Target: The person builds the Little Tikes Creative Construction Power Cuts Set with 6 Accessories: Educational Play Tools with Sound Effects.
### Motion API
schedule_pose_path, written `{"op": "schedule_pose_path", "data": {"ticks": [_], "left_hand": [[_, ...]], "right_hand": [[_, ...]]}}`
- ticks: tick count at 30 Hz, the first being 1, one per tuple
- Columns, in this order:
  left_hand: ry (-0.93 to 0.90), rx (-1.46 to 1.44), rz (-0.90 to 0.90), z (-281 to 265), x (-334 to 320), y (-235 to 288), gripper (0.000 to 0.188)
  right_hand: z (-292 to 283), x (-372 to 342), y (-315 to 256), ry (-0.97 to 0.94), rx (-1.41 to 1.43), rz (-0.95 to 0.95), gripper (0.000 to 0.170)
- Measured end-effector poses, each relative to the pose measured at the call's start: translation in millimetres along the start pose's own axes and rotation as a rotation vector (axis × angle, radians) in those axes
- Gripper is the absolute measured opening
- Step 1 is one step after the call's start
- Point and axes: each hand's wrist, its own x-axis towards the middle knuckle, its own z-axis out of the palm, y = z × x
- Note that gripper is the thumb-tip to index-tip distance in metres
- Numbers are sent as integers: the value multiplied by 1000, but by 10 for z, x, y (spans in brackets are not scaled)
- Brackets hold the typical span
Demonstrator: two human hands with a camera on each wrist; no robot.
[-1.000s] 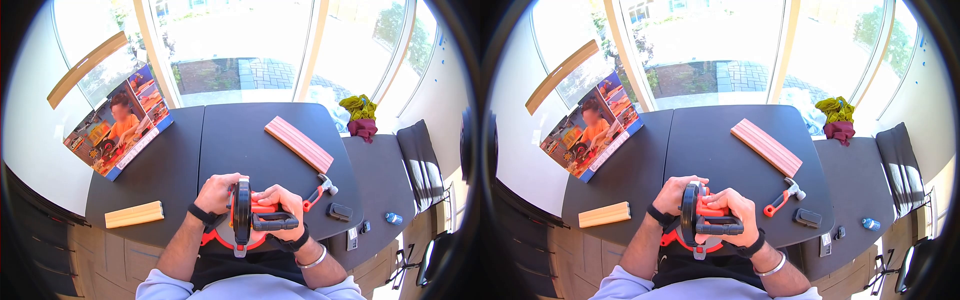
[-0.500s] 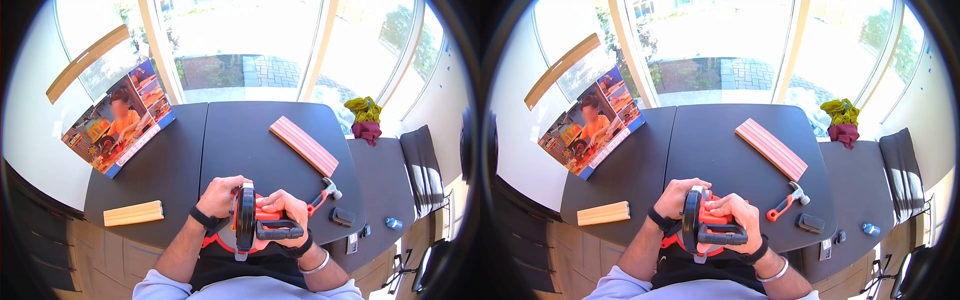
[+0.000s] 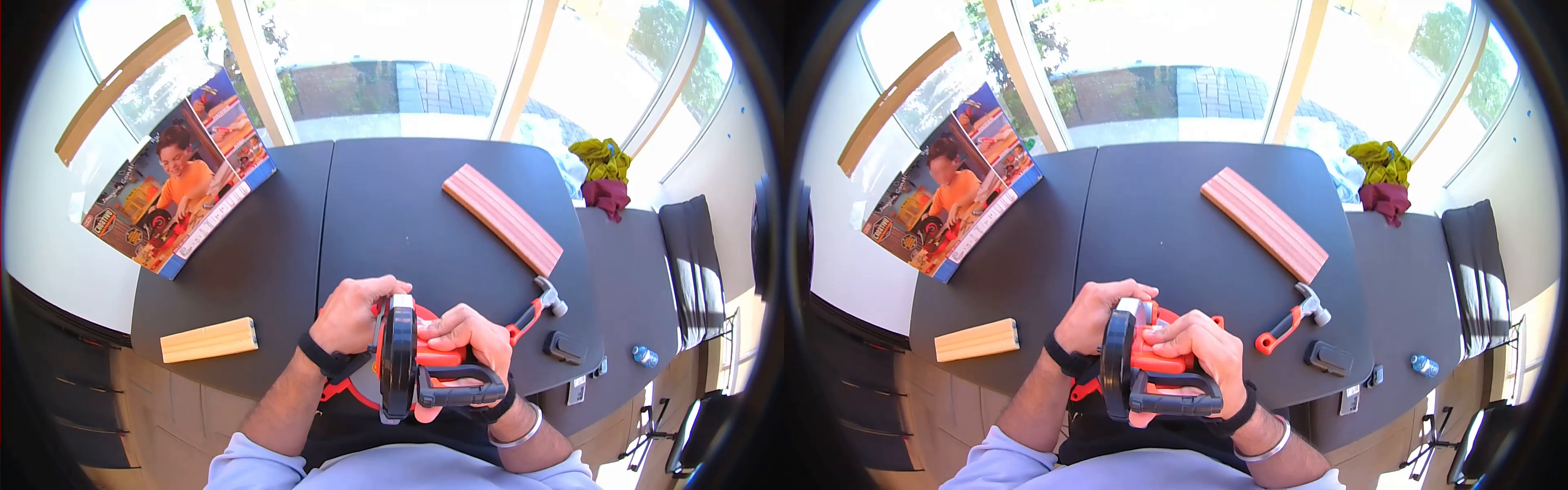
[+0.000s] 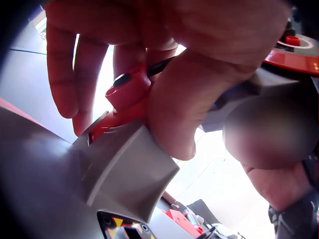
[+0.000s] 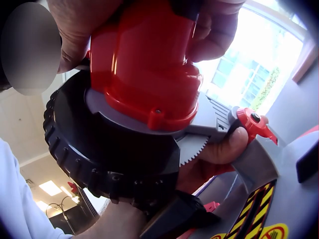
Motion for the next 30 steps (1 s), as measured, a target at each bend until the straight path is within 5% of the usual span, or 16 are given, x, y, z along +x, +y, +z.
{"op": "schedule_pose_path", "data": {"ticks": [2,7,17,22,30], "left_hand": [[17,30,93,1,7,-29,39],[-11,-66,-56,-7,10,57,34],[-30,230,-13,-67,-49,101,27],[53,433,42,-70,-192,177,56],[318,190,-95,-472,-1174,490,58]], "right_hand": [[4,-1,12,6,10,-30,54],[-10,-18,29,4,61,-31,57],[30,23,72,32,18,-56,64],[55,-6,-31,28,100,-12,65],[-36,-293,-365,96,-204,96,62]]}}
